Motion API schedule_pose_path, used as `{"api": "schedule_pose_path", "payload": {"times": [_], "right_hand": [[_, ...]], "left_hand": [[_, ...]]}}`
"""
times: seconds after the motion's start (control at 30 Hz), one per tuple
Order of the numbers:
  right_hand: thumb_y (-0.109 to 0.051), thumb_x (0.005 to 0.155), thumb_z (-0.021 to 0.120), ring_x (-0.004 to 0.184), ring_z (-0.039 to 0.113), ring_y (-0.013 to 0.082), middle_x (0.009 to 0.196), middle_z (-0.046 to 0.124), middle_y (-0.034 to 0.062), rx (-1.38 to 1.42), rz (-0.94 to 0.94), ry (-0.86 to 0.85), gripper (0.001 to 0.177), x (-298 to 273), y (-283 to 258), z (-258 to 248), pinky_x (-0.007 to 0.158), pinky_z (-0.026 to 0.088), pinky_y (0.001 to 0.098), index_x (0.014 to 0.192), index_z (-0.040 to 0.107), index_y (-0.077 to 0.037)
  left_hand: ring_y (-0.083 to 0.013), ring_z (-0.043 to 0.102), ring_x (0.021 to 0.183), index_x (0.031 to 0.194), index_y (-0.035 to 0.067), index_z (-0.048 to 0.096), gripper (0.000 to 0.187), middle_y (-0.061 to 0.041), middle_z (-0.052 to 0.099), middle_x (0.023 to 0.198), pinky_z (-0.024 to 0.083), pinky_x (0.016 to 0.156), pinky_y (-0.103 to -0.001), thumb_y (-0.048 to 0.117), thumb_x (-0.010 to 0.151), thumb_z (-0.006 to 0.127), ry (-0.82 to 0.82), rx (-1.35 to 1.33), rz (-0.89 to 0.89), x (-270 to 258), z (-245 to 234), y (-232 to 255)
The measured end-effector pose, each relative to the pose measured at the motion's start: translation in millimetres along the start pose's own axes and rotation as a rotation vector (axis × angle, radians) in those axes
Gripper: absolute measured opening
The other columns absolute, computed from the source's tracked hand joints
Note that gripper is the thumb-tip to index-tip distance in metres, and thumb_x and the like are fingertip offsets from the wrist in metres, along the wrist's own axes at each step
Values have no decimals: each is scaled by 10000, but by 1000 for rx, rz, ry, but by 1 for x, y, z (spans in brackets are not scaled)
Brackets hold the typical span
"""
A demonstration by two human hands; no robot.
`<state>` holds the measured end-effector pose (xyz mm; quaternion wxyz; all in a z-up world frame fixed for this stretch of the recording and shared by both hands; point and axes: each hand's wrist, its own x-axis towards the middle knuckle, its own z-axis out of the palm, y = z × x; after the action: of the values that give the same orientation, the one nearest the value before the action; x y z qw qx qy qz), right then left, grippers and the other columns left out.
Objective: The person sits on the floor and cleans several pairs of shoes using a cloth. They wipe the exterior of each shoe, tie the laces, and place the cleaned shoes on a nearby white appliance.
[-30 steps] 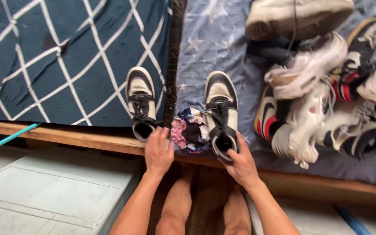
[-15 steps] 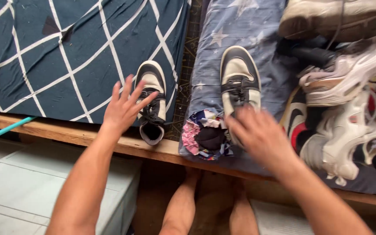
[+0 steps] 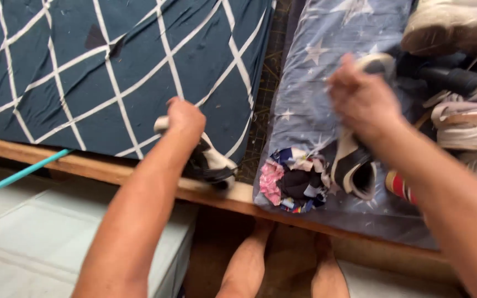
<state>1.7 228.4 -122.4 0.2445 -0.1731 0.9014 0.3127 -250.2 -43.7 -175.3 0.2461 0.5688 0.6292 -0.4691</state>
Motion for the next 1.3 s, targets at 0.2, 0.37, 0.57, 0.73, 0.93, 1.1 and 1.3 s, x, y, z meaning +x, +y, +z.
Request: {"api": "schedule_pose_path", "payload": {"times": [0.2, 0.37, 0.57, 0.73, 0.93, 1.1, 1.3], "right_hand": [[-282, 903, 618, 1057, 648, 185, 1060, 673, -5, 269, 236, -216, 230, -100, 25, 3, 895, 516, 344, 1103, 651, -174], [-330, 812, 740, 1117, 674, 180, 1086, 698, -13, 597, 116, -699, 480, -155, 20, -23, 943, 550, 394, 1246, 592, -189], [-250, 710, 833, 1073, 737, 223, 1120, 764, 30, 1297, 446, -705, 742, -245, -23, -9, 947, 585, 368, 1399, 559, -241], [51, 734, 793, 1024, 653, 360, 1159, 686, 196, 2174, 944, -311, 882, -300, -72, 0, 858, 551, 452, 1547, 510, -136], [127, 742, 617, 1097, 649, 199, 1299, 672, 109, 2707, 1027, 395, 787, -295, -98, -34, 893, 527, 301, 1500, 534, -70], [119, 768, 514, 1029, 664, 319, 1234, 687, 118, 2867, 1002, 144, 728, -324, -77, -120, 767, 595, 525, 1450, 567, -130], [31, 711, 464, 1139, 660, 364, 1379, 579, 76, 3192, 1195, 16, 852, -378, -75, -133, 736, 551, 704, 1487, 403, -315]], "left_hand": [[-232, 752, 719, 919, 44, 814, 360, -145, 799, 841, 601, 674, -396, 279, 647, 831, -500, -1131, 105, -95, 109, 43], [-166, 619, 742, 1152, 18, 666, 365, -56, 693, 877, 514, 615, -302, 247, 892, 782, -359, -2598, -51, -145, 182, 195], [-233, 614, 712, 1232, 84, 582, 429, -65, 627, 846, 514, 633, -403, 403, 946, 617, -527, -2770, -582, -194, 87, 256], [-291, 565, 1280, 1465, -35, 471, 690, -206, 591, 1367, 433, 1075, -416, 125, 853, 746, 1134, -1998, -634, -275, -3, 191], [-374, 580, 1215, 1398, 31, 561, 452, -262, 549, 1354, 497, 1045, -446, 114, 978, 708, 1562, -1367, -1161, -303, -102, 219], [-455, 555, 1146, 1498, 115, 496, 837, -284, 494, 1242, 476, 1000, -498, 142, 715, 790, 871, -1858, -575, -345, -202, 277], [-420, 473, 1306, 1586, 135, 195, 854, -243, 393, 1471, 407, 1101, -452, 163, 899, 703, 1898, -2300, -448, -386, -218, 290]]}}
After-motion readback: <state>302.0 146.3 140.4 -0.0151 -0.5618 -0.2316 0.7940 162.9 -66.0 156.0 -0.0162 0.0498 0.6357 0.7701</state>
